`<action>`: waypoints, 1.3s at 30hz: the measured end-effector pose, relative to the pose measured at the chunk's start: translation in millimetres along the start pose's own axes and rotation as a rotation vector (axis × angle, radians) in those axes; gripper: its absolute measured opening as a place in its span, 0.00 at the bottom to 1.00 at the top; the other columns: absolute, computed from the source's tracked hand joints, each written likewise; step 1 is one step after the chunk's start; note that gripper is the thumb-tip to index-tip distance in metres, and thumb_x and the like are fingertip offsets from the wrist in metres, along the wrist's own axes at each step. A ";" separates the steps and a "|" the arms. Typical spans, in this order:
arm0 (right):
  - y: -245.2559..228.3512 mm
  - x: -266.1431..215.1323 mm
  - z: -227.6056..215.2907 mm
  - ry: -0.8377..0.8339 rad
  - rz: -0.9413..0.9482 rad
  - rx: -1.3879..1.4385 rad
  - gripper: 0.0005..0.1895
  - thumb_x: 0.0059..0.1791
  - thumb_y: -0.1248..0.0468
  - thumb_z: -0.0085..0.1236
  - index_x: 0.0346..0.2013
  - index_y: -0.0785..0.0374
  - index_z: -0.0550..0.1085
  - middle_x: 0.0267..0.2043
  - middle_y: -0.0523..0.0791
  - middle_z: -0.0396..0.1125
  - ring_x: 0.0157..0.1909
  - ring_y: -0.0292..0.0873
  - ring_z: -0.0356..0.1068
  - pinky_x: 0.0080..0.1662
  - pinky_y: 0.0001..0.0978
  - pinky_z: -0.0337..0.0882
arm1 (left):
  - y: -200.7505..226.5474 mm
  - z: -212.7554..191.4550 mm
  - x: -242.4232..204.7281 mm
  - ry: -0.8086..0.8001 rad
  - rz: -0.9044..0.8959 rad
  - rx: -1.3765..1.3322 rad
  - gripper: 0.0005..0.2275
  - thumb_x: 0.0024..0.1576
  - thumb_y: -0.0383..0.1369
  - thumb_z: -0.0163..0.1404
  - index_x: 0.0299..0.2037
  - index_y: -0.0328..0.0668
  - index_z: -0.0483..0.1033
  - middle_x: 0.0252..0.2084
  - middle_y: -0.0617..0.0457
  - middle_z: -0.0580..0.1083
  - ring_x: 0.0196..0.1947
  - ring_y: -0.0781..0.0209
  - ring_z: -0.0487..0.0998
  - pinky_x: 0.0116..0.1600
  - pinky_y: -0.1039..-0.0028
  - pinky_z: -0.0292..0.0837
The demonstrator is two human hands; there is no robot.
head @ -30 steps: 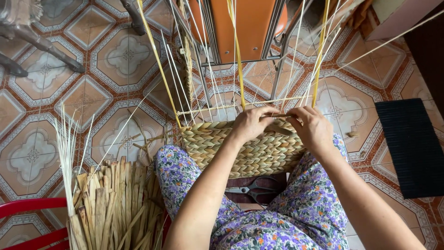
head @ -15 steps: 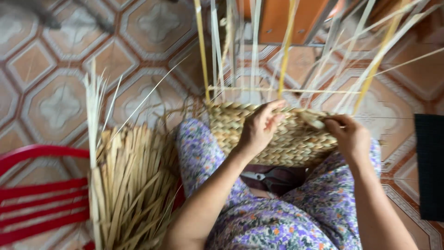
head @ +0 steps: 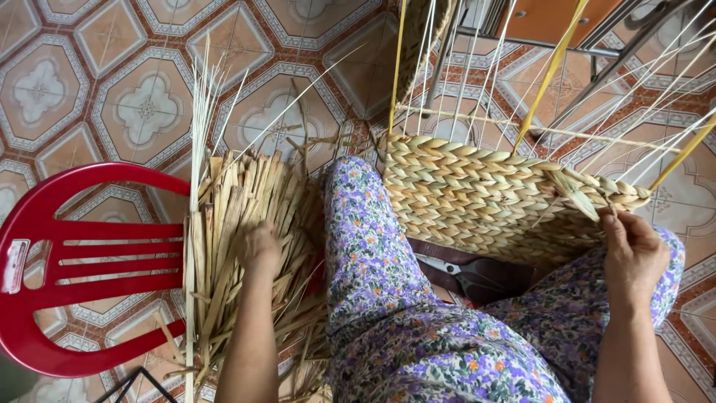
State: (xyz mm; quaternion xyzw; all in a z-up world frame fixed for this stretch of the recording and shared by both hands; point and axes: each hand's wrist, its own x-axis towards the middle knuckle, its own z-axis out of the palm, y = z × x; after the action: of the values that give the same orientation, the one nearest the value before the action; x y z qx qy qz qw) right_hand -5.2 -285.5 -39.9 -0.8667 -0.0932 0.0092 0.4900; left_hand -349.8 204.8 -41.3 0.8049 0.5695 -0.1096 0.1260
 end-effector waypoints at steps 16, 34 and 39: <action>-13.2 -6.3 9.1 0.102 -0.213 -0.195 0.07 0.61 0.66 0.59 0.52 0.65 0.74 0.47 0.48 0.74 0.46 0.35 0.73 0.47 0.29 0.74 | 83.7 -23.8 -38.7 0.046 0.104 -0.590 0.11 0.68 0.34 0.42 0.55 0.52 0.76 0.41 0.54 0.80 0.22 0.63 0.71 0.21 0.78 0.60; -55.0 -12.3 11.9 -0.143 0.207 1.001 0.07 0.64 0.69 0.49 0.48 0.69 0.74 0.46 0.51 0.74 0.40 0.37 0.72 0.46 0.26 0.75 | 192.9 -11.2 -92.5 0.096 0.904 -0.868 0.07 0.59 0.26 0.54 0.46 0.41 0.74 0.38 0.54 0.78 0.39 0.63 0.80 0.41 0.78 0.80; -12.4 -5.3 9.0 -0.038 0.246 1.038 0.05 0.66 0.68 0.52 0.46 0.64 0.72 0.42 0.51 0.73 0.37 0.38 0.70 0.42 0.26 0.72 | 62.4 -73.6 -49.6 0.031 -0.481 -0.872 0.15 0.70 0.41 0.40 0.42 0.39 0.75 0.33 0.50 0.78 0.24 0.66 0.77 0.23 0.78 0.70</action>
State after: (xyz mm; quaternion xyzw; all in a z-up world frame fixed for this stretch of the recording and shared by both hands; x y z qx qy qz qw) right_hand -13.3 -272.6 -34.4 -0.5144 0.0173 0.1271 0.8479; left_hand -304.7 164.9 48.9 0.5246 0.7336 0.1249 0.4135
